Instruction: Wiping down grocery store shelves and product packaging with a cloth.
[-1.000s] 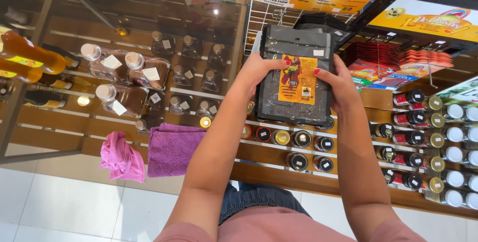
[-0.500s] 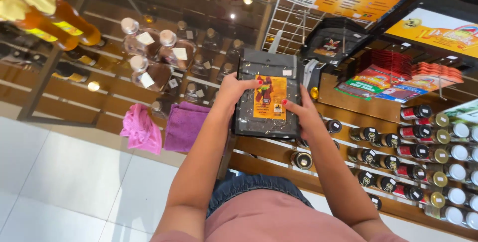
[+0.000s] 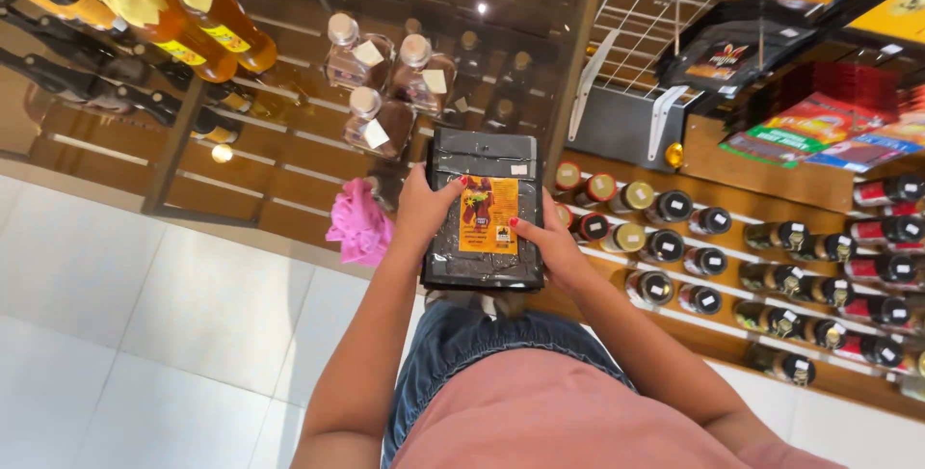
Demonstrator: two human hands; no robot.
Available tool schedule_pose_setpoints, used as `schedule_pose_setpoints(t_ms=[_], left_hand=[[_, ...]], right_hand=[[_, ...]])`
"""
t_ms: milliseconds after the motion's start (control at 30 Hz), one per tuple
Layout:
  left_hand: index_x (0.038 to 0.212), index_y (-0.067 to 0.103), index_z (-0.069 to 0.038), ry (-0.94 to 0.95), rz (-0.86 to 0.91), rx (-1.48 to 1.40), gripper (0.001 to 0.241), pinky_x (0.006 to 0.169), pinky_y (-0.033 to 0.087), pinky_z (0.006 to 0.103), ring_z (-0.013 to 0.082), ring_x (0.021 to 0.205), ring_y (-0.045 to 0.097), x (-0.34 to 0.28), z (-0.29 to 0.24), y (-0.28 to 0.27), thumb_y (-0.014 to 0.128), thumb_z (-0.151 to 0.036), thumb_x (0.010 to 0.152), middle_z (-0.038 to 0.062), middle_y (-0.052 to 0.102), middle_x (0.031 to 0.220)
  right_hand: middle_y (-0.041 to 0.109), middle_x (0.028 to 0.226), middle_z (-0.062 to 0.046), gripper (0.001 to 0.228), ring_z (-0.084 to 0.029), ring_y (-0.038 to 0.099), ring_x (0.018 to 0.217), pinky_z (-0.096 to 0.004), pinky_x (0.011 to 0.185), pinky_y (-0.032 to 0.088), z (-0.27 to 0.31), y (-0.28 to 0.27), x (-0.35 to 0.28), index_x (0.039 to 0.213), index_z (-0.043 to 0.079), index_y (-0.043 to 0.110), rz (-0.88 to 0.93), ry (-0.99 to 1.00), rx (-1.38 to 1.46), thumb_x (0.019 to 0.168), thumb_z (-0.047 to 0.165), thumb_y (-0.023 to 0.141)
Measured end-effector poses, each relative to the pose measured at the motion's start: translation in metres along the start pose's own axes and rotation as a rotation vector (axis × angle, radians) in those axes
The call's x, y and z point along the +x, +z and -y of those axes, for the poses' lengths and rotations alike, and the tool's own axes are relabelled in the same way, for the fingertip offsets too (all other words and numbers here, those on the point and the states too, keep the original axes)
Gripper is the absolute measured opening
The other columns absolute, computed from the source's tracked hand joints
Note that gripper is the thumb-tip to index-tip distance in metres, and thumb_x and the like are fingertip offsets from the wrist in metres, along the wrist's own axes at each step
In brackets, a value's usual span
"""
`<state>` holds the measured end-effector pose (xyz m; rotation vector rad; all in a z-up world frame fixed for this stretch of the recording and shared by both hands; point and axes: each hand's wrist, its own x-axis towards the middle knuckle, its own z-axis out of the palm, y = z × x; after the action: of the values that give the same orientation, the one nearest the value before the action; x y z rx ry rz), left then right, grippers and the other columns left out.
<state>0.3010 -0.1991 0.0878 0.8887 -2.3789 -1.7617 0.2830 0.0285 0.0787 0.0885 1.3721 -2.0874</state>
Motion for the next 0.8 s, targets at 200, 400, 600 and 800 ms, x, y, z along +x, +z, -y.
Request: schedule_pose_setpoints(t_ms=[200, 400, 600, 800], left_hand=[[0.137, 0.048, 0.003, 0.168, -0.033, 0.218, 0.069, 0.105, 0.045, 0.0459, 0.0425, 0.124, 0.057, 0.011, 0.066, -0.002, 0.077, -0.028, 0.083, 0.028, 0.060, 0.130], [0.151, 0.032, 0.007, 0.309, -0.030, 0.212, 0.085, 0.105, 0.043, 0.0466, 0.0452, 0.127, 0.049, -0.004, 0.043, -0.012, 0.074, -0.023, 0.084, 0.030, 0.046, 0.138], [0.142, 0.051, -0.005, 0.475, -0.153, 0.609, 0.059, 0.114, 0.038, 0.0482, 0.0391, 0.133, 0.050, -0.027, 0.021, -0.072, 0.075, -0.024, 0.092, 0.020, 0.052, 0.142], [0.144, 0.048, -0.006, 0.068, -0.155, 0.649, 0.077, 0.098, 0.041, 0.0550, 0.0464, 0.119, 0.050, -0.049, 0.016, -0.126, 0.079, -0.024, 0.077, 0.022, 0.052, 0.132]], right_hand=[[0.059, 0.140, -0.007, 0.069, -0.016, 0.056, 0.126, -0.031, 0.106, 0.046, -0.032, 0.008, 0.015, 0.156, 0.007, 0.038, 0.020, -0.081, -0.280, 0.092, 0.000, 0.062], [0.062, 0.136, -0.012, 0.065, -0.021, 0.060, 0.122, -0.034, 0.104, 0.048, -0.046, 0.018, 0.012, 0.149, 0.003, 0.046, -0.231, -0.149, -0.448, 0.088, 0.006, 0.068], [0.051, 0.139, -0.026, 0.083, -0.040, 0.047, 0.132, -0.045, 0.111, 0.036, -0.069, -0.001, 0.021, 0.154, 0.000, 0.037, -0.451, -0.178, -1.199, 0.087, 0.029, 0.078], [0.047, 0.142, -0.023, 0.079, -0.036, 0.048, 0.131, -0.042, 0.111, 0.038, -0.062, -0.010, 0.013, 0.154, 0.002, 0.039, -0.485, -0.191, -0.975, 0.088, 0.030, 0.073]])
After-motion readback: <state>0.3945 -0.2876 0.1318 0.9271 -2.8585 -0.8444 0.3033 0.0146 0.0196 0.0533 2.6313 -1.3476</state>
